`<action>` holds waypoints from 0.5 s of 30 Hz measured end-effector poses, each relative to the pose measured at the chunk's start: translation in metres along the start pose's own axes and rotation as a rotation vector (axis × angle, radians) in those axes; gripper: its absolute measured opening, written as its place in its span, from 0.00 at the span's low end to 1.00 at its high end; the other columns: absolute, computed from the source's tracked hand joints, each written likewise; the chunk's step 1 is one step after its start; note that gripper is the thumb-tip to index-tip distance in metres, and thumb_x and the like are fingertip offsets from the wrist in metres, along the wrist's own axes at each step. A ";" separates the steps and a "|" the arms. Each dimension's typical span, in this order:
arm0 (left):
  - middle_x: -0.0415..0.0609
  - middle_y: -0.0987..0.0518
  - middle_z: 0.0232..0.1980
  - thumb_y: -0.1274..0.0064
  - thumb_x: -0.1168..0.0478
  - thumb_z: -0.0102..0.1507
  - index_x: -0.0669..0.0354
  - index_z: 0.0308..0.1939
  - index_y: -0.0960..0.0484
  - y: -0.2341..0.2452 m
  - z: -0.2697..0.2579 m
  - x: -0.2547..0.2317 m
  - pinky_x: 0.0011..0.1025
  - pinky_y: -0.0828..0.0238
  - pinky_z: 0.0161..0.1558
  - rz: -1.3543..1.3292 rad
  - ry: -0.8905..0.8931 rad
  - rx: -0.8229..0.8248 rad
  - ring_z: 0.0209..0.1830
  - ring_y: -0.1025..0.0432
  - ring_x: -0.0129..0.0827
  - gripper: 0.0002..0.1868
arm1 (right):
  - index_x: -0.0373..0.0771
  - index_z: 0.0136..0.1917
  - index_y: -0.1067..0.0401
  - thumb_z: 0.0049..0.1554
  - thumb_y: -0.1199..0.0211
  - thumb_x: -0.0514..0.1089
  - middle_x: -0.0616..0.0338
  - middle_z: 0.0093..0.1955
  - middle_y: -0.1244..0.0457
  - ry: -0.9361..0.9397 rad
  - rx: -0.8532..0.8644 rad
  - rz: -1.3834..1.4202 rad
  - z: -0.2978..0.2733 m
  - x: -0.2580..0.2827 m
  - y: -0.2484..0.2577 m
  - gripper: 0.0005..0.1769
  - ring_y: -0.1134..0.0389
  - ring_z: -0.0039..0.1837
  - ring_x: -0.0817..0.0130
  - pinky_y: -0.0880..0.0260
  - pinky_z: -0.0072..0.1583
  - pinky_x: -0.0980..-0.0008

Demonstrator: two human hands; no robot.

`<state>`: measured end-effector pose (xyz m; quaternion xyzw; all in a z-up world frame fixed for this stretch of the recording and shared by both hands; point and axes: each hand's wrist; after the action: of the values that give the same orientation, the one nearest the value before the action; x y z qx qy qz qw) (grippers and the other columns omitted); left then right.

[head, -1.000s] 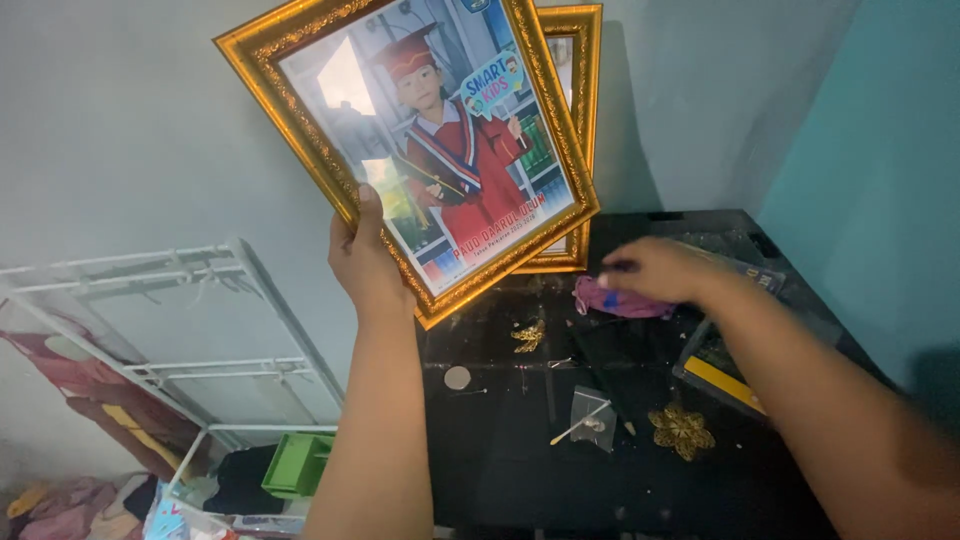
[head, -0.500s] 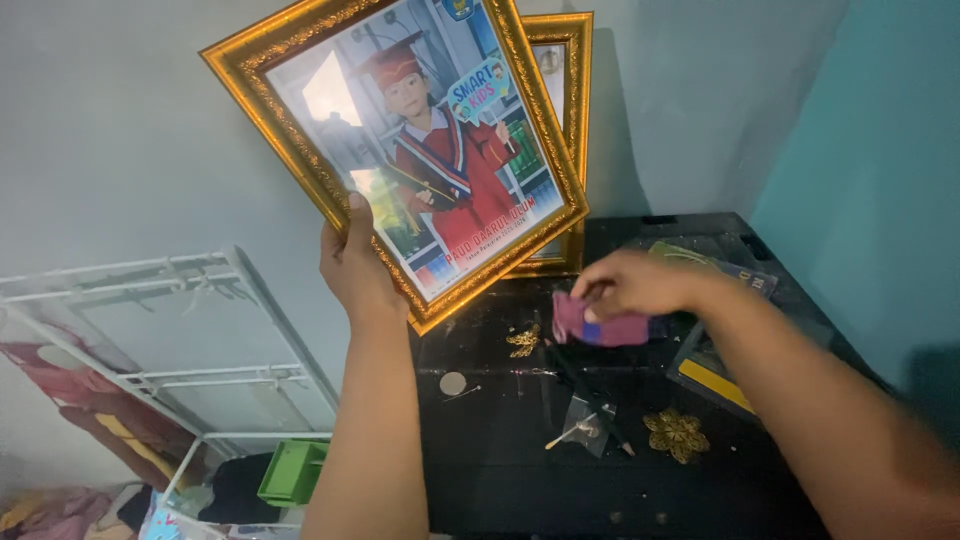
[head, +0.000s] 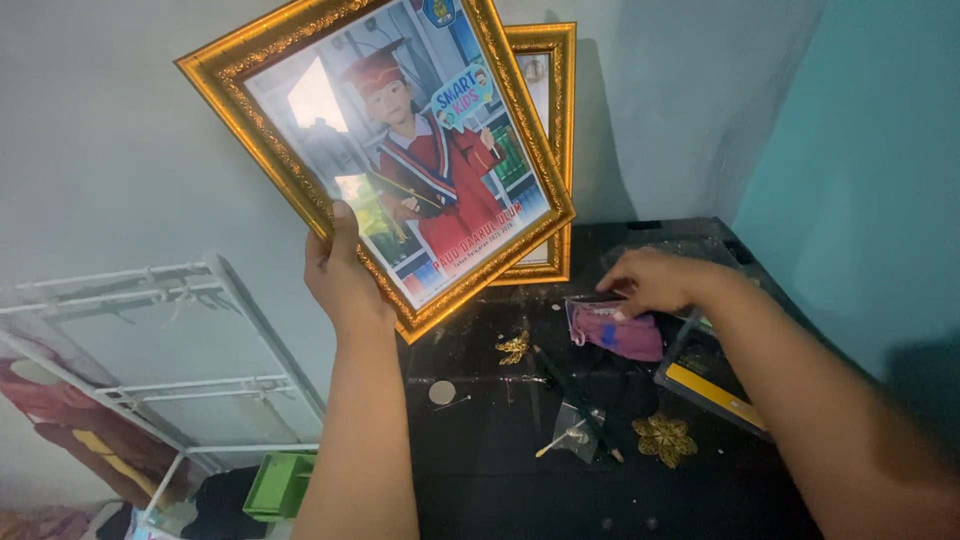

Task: The recorder is seen tidying up and organizing items on a shelf and a couch.

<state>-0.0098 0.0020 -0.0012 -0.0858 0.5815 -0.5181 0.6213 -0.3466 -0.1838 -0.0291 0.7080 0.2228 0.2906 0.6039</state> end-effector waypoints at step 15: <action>0.42 0.23 0.46 0.41 0.56 0.65 0.64 0.55 0.20 -0.004 -0.003 -0.003 0.29 0.27 0.48 0.014 0.010 -0.003 0.46 0.28 0.27 0.19 | 0.40 0.51 0.24 0.56 0.34 0.41 0.59 0.42 0.32 0.025 0.082 0.706 0.004 -0.028 0.004 0.09 0.32 0.44 0.68 0.31 0.49 0.61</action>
<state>-0.0138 0.0037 0.0026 -0.0801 0.5860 -0.5130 0.6221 -0.3646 -0.2066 -0.0296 0.7613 -0.0168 0.4808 0.4348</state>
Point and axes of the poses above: each hand's wrist, its own z-axis towards the middle knuckle, its own y-axis out of the back of the hand, x = y × z
